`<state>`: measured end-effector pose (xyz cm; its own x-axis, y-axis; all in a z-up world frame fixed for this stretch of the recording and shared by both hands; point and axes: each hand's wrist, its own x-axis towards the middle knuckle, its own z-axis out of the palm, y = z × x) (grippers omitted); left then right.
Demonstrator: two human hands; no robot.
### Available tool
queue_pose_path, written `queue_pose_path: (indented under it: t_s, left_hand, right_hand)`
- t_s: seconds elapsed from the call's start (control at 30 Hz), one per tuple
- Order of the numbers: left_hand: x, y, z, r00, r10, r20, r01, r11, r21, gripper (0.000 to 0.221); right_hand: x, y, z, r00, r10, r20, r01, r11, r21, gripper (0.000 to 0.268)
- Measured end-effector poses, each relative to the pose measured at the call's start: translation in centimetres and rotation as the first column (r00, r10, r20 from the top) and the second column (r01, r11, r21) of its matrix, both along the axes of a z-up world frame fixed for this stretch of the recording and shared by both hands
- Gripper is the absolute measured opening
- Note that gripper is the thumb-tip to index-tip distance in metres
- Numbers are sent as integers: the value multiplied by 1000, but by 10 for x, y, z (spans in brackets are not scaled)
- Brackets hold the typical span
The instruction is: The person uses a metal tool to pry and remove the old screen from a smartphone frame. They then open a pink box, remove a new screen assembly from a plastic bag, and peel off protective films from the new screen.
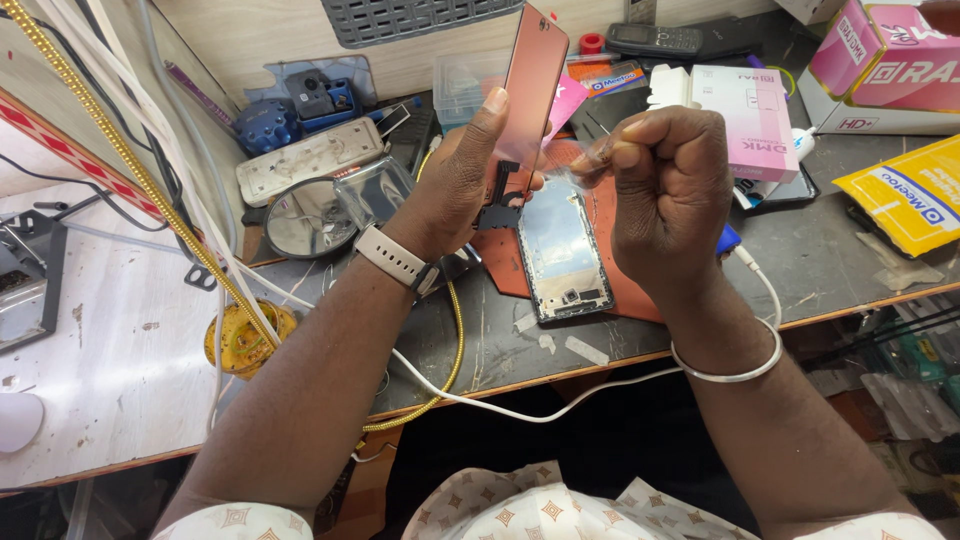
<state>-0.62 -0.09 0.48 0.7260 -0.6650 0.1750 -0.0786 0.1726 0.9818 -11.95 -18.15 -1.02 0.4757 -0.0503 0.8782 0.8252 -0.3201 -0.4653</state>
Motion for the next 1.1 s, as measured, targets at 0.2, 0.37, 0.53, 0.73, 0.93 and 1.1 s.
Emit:
queue_pose_path:
  t_s: [0.2, 0.37, 0.53, 0.73, 0.93, 1.1]
  left_hand:
    - [-3, 0, 2, 1000, 1, 26, -1, 1000, 11, 76]
    - [-3, 1, 2, 999, -39, 30, 39, 999, 0, 75]
    - [0, 0, -1, 1000, 21, 19, -22, 999, 45, 82]
    - [9, -1, -6, 997, 41, 68, -43, 999, 28, 94]
    - [10, -2, -7, 999, 28, 25, -27, 1000, -14, 91]
    - [9, 1, -7, 995, -8, -96, 0, 996, -86, 81]
  right_hand:
    - [0, 0, -1, 999, 29, -15, -28, 999, 38, 12]
    - [1, 0, -2, 999, 28, -18, -27, 998, 63, 13]
    - [1, -1, -3, 999, 39, -30, -36, 994, 100, 13]
    - [1, -2, -5, 996, 64, -56, -53, 982, 179, 14]
    - [1, -5, -6, 995, 88, -37, -80, 981, 176, 14]
    - [0, -5, -4, 997, 75, -14, -71, 982, 173, 16]
